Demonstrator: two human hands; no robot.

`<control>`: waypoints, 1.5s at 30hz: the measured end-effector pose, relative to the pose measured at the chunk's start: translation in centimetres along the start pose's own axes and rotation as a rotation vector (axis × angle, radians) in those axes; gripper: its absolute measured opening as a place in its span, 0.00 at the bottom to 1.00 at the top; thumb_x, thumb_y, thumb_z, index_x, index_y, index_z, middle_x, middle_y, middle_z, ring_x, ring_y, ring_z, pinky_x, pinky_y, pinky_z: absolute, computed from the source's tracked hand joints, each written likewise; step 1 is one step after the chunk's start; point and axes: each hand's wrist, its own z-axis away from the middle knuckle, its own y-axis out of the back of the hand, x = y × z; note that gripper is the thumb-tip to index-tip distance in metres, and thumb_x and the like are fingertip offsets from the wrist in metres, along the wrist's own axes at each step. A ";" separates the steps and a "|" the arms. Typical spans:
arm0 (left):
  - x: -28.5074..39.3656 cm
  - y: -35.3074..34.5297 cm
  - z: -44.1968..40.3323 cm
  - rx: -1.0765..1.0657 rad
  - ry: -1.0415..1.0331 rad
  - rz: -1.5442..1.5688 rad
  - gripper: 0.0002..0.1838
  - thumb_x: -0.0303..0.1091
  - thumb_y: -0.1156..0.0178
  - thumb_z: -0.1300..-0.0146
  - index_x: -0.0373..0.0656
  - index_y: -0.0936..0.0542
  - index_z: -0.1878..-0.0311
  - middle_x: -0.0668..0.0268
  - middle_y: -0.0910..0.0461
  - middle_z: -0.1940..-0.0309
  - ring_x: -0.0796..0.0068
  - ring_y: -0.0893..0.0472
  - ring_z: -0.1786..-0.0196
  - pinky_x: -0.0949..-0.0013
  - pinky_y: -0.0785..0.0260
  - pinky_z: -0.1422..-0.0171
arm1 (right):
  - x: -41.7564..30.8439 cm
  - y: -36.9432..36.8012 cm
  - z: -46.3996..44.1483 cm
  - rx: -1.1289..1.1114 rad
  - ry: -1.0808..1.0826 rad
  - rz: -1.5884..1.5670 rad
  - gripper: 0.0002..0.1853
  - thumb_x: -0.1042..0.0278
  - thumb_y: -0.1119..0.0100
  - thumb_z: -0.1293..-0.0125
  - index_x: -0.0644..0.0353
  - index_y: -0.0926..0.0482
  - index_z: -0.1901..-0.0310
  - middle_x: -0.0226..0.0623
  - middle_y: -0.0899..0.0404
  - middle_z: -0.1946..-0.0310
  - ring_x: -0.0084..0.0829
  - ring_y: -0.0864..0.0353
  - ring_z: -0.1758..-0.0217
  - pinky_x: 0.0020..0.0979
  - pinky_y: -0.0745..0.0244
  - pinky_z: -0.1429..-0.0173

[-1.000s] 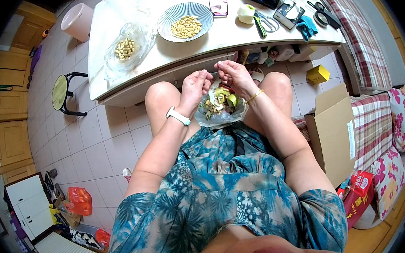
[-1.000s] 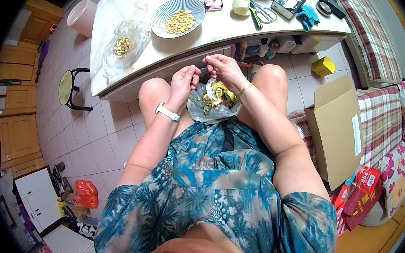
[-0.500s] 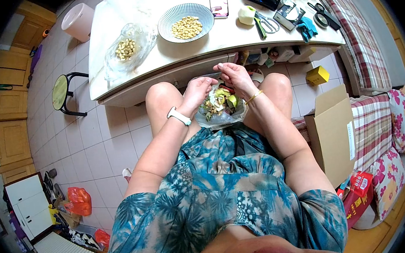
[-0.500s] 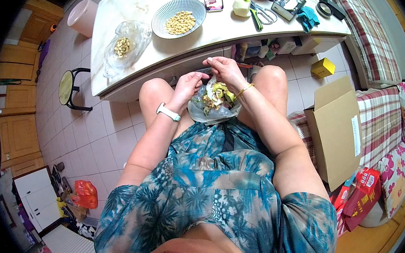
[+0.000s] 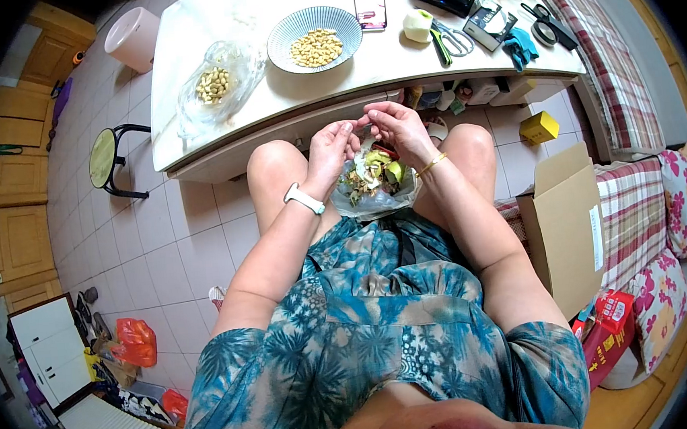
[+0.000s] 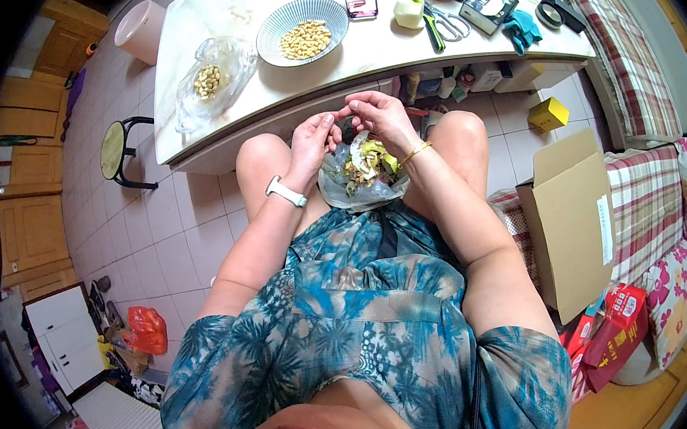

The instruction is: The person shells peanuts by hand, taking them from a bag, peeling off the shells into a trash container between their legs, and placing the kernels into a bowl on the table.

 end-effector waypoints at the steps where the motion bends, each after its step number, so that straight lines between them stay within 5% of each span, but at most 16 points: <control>1: -0.2 0.3 -0.2 -0.018 -0.007 -0.044 0.15 0.33 0.51 0.19 0.34 0.18 0.46 0.71 0.21 0.73 0.88 0.28 0.74 0.82 0.36 0.69 | 0.0 0.1 0.0 0.004 0.010 -0.004 0.11 0.69 0.39 0.25 0.66 0.18 0.48 0.36 0.12 0.63 0.14 0.23 0.71 0.16 0.28 0.67; 10: -1.3 0.2 -0.4 -0.045 0.077 -0.138 0.15 0.30 0.52 0.21 0.36 0.20 0.41 0.74 0.23 0.69 0.90 0.29 0.71 0.84 0.38 0.68 | 1.4 0.6 -0.6 0.070 0.056 0.223 0.09 0.67 0.38 0.25 0.64 0.15 0.56 0.29 0.16 0.71 0.14 0.25 0.74 0.15 0.31 0.70; 17: -0.2 0.1 0.1 -0.029 -0.120 0.074 0.14 0.32 0.51 0.20 0.34 0.18 0.46 0.76 0.29 0.74 0.89 0.35 0.73 0.81 0.41 0.69 | 1.0 1.1 -0.6 -0.020 -0.007 0.138 0.10 0.64 0.38 0.25 0.63 0.14 0.54 0.25 0.18 0.74 0.12 0.30 0.78 0.15 0.37 0.74; 26: -1.7 0.6 -0.6 -0.022 -0.051 -0.109 0.14 0.33 0.50 0.20 0.34 0.18 0.48 0.76 0.26 0.74 0.88 0.33 0.72 0.79 0.36 0.67 | 1.0 0.3 -0.3 -0.006 0.029 0.059 0.10 0.67 0.38 0.26 0.62 0.14 0.51 0.23 0.18 0.73 0.12 0.31 0.78 0.16 0.38 0.75; 31: -2.0 0.1 -0.4 0.038 -0.154 -0.275 0.14 0.32 0.50 0.21 0.33 0.19 0.49 0.73 0.22 0.71 0.85 0.28 0.69 0.75 0.31 0.63 | 0.7 0.0 0.0 -0.035 0.060 0.422 0.09 0.67 0.36 0.27 0.63 0.12 0.55 0.26 0.16 0.74 0.13 0.27 0.77 0.18 0.34 0.73; 36: -1.3 0.4 -0.2 0.037 -0.170 -0.346 0.13 0.32 0.50 0.21 0.34 0.19 0.49 0.71 0.22 0.71 0.84 0.28 0.68 0.74 0.30 0.62 | 1.5 -0.5 0.4 0.000 0.320 0.886 0.12 0.62 0.35 0.29 0.64 0.12 0.60 0.32 0.16 0.76 0.21 0.21 0.73 0.29 0.24 0.66; 40: -3.2 1.0 -1.1 0.057 -0.171 -0.361 0.12 0.31 0.47 0.24 0.35 0.18 0.51 0.68 0.19 0.70 0.81 0.24 0.67 0.72 0.28 0.59 | 2.6 0.1 -0.6 0.008 0.441 0.709 0.11 0.64 0.35 0.28 0.63 0.12 0.57 0.31 0.14 0.73 0.20 0.21 0.72 0.28 0.24 0.66; 45: -5.8 1.8 -2.1 0.031 -0.170 -0.431 0.11 0.31 0.44 0.30 0.36 0.17 0.51 0.62 0.14 0.66 0.76 0.17 0.62 0.70 0.25 0.55 | 1.6 0.1 -0.4 -0.067 0.119 0.395 0.10 0.67 0.38 0.27 0.63 0.12 0.53 0.25 0.18 0.75 0.15 0.25 0.74 0.20 0.32 0.71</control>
